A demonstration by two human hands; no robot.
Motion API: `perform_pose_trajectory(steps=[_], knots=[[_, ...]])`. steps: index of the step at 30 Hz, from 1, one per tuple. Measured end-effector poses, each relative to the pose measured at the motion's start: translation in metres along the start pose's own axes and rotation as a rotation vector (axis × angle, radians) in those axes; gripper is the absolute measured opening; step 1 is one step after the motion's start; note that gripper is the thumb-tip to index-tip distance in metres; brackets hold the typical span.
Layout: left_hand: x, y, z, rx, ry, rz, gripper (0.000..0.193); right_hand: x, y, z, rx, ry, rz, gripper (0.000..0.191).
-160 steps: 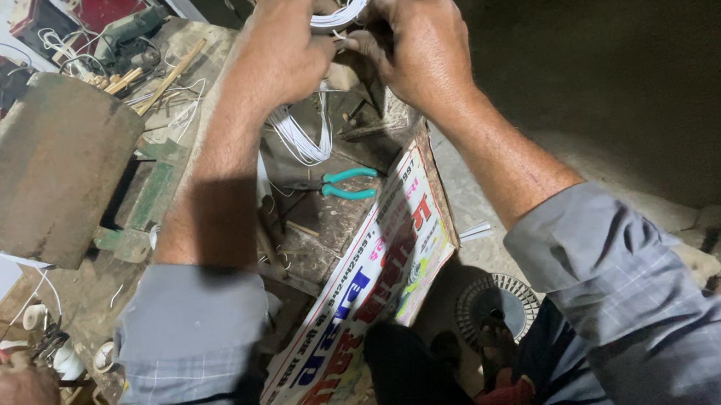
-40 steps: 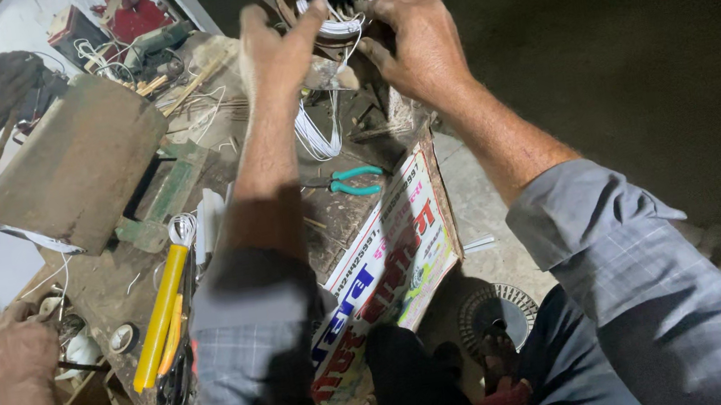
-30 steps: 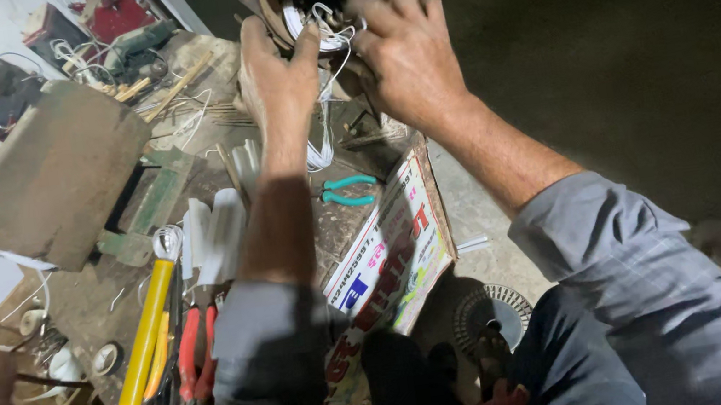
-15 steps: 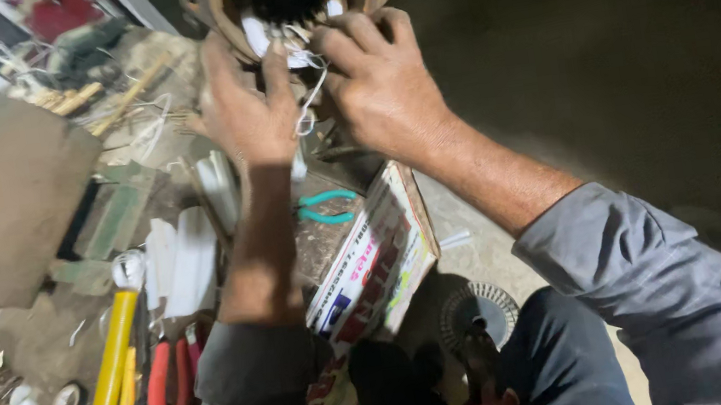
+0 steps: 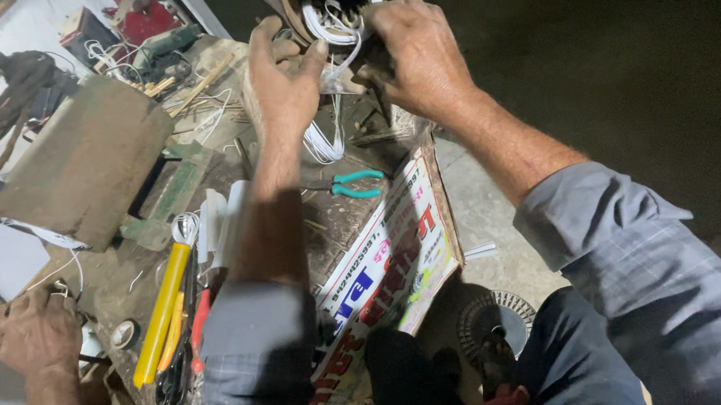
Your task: The person uses pliers to cut a wooden stick and then winds white wire onto a metal spool. They repeatedly pull, cut, and wrap the wire, organizing it into neat coils on the spool.
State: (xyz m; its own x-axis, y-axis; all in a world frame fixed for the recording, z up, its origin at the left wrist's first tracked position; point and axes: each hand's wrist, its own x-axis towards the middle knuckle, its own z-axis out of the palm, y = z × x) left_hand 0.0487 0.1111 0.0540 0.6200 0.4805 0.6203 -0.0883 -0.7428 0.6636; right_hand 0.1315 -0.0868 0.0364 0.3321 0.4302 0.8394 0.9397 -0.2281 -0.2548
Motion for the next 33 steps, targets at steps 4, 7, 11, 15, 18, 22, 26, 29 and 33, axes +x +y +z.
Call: perform_pose_trajectory(steps=[4,7,11,15,18,22,26,29,33], knots=[[0.004,0.012,-0.006,0.225,0.097,0.182,0.048,0.005,-0.004,-0.005,0.187,0.012,0.123,0.063],[0.001,0.022,-0.005,0.438,0.098,0.331,0.026,0.004,-0.004,-0.005,0.11,0.034,0.065,0.058],[-0.004,0.032,-0.009,0.339,-0.016,0.47,0.027,-0.001,-0.004,0.005,0.027,0.156,-0.078,0.04],[0.001,0.037,-0.012,0.169,-0.163,0.506,0.045,-0.003,-0.001,0.01,-0.008,0.189,-0.08,0.034],[0.008,0.036,-0.011,0.184,-0.299,0.407,0.051,-0.002,0.001,0.01,-0.069,0.142,-0.101,0.021],[0.018,0.028,-0.009,0.182,-0.311,0.525,0.042,0.004,0.002,0.01,0.004,0.163,-0.139,0.016],[0.027,0.018,-0.008,0.067,-0.351,0.62,0.049,0.011,0.008,0.009,0.146,0.067,-0.04,0.017],[0.027,0.013,-0.006,-0.033,-0.405,0.365,0.052,0.015,0.015,0.007,0.186,-0.047,-0.022,0.021],[0.029,0.009,-0.004,-0.137,-0.444,0.355,0.055,0.021,0.017,0.006,0.138,-0.077,-0.104,0.016]])
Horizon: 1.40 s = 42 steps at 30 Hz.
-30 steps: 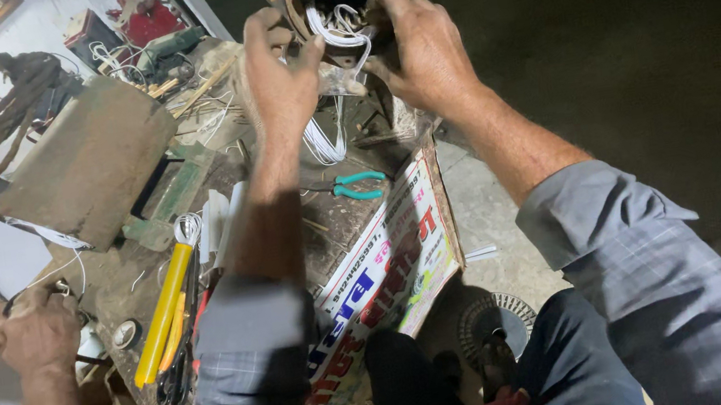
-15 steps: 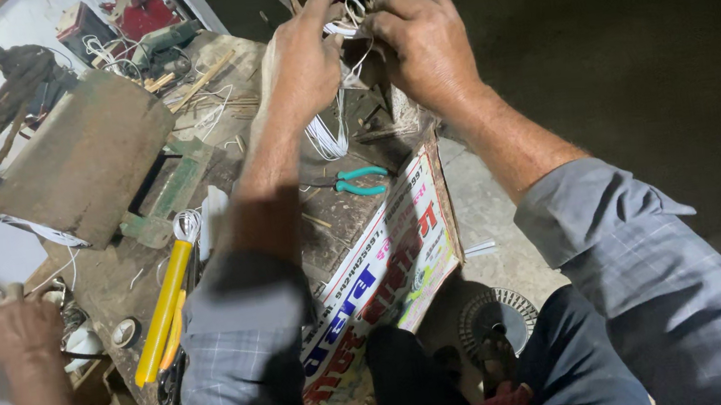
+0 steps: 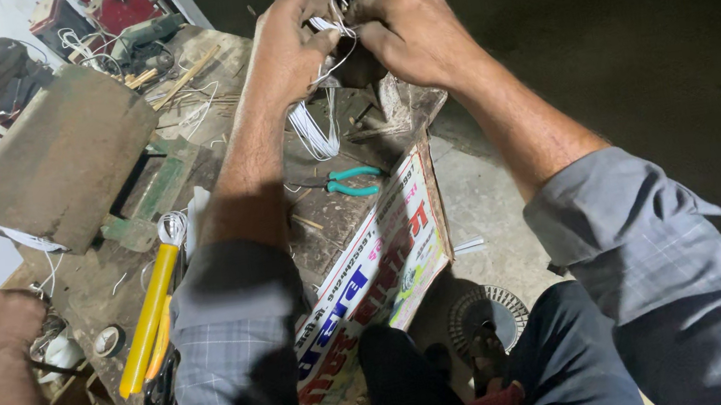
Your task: The person uses pliers to cut a wooden stick and then winds white wire onto a metal spool. They repeatedly pull, cut, and wrap the wire, organizing it into neat coils on the spool.
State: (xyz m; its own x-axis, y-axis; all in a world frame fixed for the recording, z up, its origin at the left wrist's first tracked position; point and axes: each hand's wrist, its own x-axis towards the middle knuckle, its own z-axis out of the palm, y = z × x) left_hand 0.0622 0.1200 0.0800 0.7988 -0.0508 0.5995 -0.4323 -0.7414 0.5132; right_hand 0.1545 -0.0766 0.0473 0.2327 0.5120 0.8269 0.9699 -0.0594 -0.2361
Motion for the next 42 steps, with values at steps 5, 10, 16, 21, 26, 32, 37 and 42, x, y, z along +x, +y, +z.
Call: perform_pose_trajectory(steps=[5,10,16,21,26,32,37,42], knots=[[0.003,-0.002,-0.001,0.09,0.016,-0.039,0.062,0.012,-0.019,0.015,-0.057,0.062,0.25,0.028],[-0.001,0.0,-0.002,0.134,0.045,0.109,0.066,0.012,-0.035,0.016,0.026,0.115,0.17,0.022],[-0.004,0.005,0.001,0.008,0.021,0.013,0.051,-0.019,-0.059,0.0,-0.203,0.14,-0.126,0.02],[-0.005,0.003,0.004,0.219,0.027,0.126,0.026,-0.055,-0.09,-0.016,-0.209,0.056,-0.172,0.012],[-0.007,-0.001,0.008,0.131,0.063,0.111,0.027,-0.066,-0.083,-0.041,0.025,-0.13,0.09,0.018],[-0.003,-0.004,0.014,-0.028,0.085,-0.027,0.05,-0.024,-0.062,-0.035,0.049,0.167,0.178,0.031],[-0.007,-0.005,0.014,0.028,0.138,0.191,0.056,0.019,-0.053,-0.011,0.699,0.216,0.672,0.036],[-0.01,-0.008,0.011,0.107,0.134,0.134,0.064,0.02,-0.041,0.003,0.53,0.11,0.843,0.031]])
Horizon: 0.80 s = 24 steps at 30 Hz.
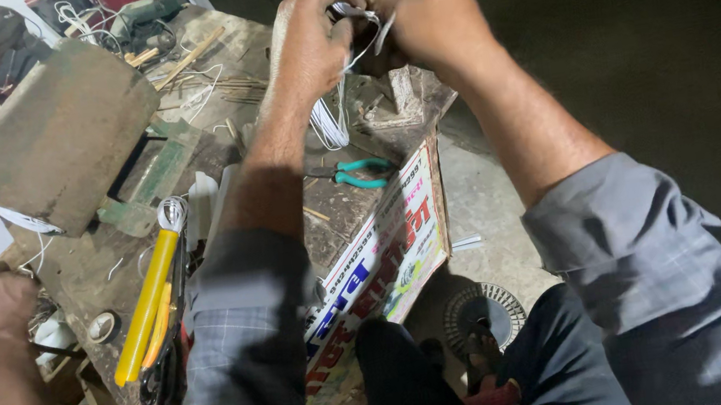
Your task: The person uses pliers to cut a wooden stick and then winds white wire onto a metal spool. They repeatedly pull, cut, and wrap the wire, organizing it into neat coils on the spool.
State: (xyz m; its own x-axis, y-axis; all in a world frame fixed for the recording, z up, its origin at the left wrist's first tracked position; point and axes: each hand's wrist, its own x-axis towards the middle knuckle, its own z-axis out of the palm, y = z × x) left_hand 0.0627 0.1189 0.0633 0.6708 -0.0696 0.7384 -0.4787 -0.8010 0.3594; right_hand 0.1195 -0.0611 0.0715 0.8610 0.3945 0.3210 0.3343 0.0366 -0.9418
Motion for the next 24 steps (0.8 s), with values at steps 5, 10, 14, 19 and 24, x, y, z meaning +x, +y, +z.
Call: perform_pose_trajectory(steps=[5,10,14,19,24], knots=[[0.0,-0.004,0.001,0.032,0.025,0.042,0.063,-0.004,0.015,0.016,-0.531,0.075,-0.544,0.02],[-0.001,-0.002,0.001,0.015,0.027,0.093,0.07,-0.014,0.015,0.015,-0.561,0.076,-0.366,0.018],[-0.003,-0.001,0.002,0.004,0.03,0.087,0.074,-0.04,0.023,0.006,-0.24,0.001,-0.289,0.007],[-0.003,-0.005,0.005,-0.015,0.015,0.02,0.074,-0.095,0.044,0.002,-0.097,-0.025,-0.166,0.006],[-0.004,-0.007,0.008,0.065,0.071,0.1,0.076,-0.152,0.056,-0.008,-0.054,-0.345,0.018,0.018]])
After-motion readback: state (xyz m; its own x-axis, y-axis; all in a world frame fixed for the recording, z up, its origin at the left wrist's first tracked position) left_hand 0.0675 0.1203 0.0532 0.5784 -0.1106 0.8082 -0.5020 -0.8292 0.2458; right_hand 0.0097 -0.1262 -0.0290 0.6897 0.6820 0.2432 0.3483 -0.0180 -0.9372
